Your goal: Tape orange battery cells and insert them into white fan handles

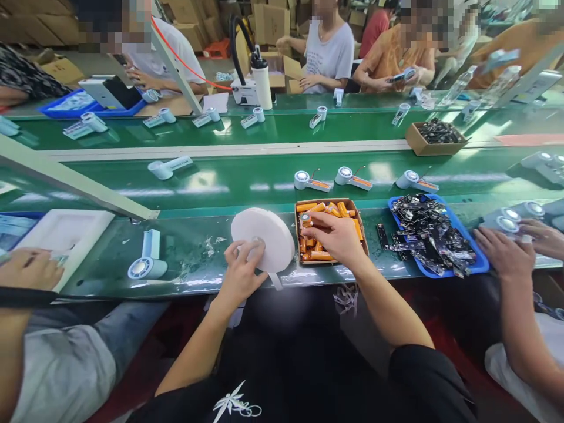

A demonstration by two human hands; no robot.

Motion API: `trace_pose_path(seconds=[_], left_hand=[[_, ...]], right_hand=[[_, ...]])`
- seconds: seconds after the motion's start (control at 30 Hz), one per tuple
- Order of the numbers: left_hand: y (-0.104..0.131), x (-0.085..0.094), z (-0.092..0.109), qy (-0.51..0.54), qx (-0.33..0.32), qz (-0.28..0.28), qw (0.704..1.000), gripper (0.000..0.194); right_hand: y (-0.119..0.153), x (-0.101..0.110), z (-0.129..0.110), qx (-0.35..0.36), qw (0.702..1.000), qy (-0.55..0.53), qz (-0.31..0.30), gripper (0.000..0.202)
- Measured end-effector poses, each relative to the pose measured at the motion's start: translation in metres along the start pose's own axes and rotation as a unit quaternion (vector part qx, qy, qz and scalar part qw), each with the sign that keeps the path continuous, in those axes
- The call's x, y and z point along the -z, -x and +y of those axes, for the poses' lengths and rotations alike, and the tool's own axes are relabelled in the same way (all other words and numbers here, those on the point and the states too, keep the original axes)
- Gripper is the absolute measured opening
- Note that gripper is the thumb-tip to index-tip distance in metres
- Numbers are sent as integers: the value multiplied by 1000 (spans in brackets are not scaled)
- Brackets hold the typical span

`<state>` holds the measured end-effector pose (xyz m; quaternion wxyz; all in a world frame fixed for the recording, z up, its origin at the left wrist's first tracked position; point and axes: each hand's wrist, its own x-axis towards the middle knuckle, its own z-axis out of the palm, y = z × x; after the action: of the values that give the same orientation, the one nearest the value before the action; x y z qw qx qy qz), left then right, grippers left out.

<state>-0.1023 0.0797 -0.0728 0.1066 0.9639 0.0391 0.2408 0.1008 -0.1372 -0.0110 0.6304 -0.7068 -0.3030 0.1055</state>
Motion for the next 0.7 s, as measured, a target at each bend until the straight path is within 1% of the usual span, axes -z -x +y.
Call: trace_pose_path(seconds=[0.1,0.23,0.27,0.33,0.4,0.47,0.53,0.57,0.6,0.63,0.67,0.7], left_hand=[[0,5,1,-24,-5,-13,1000,69],[-3,6,4,-43,-37,-24,998,72],[-4,6,5,-44,-48,-23,998,73],[-6,8,6,-45,-72,-19,996,73],[-10,13,6,-43,-90,-20,995,73],[-17,20,3,-35,-105,-26,994,74],[-24,28,0,-28,-122,-26,992,76],[-28,32,1,-31,-129,-23,991,77],[-32,34,2,-38,-131,-19,990,77],[-35,34,6,-47,-129,-16,990,76],[-36,33,13,-52,-120,-13,991,75],[-35,31,21,-51,-103,-12,993,73]], right_hand=[[7,-1,-13,8,998,57,-12,39],[2,4,-20,20,994,106,17,37],[1,6,-22,21,993,119,15,36],[-2,11,-26,24,989,144,-11,31],[-5,17,-30,18,985,161,-61,28],[-8,24,-31,-4,980,163,-109,29],[-11,26,-26,-39,980,136,-143,34],[-11,24,-21,-53,983,106,-140,37],[-9,19,-15,-63,989,63,-117,40],[-7,12,-9,-67,995,10,-73,42],[-2,4,-3,-64,997,-49,-8,44],[3,-6,3,-56,990,-106,70,46]])
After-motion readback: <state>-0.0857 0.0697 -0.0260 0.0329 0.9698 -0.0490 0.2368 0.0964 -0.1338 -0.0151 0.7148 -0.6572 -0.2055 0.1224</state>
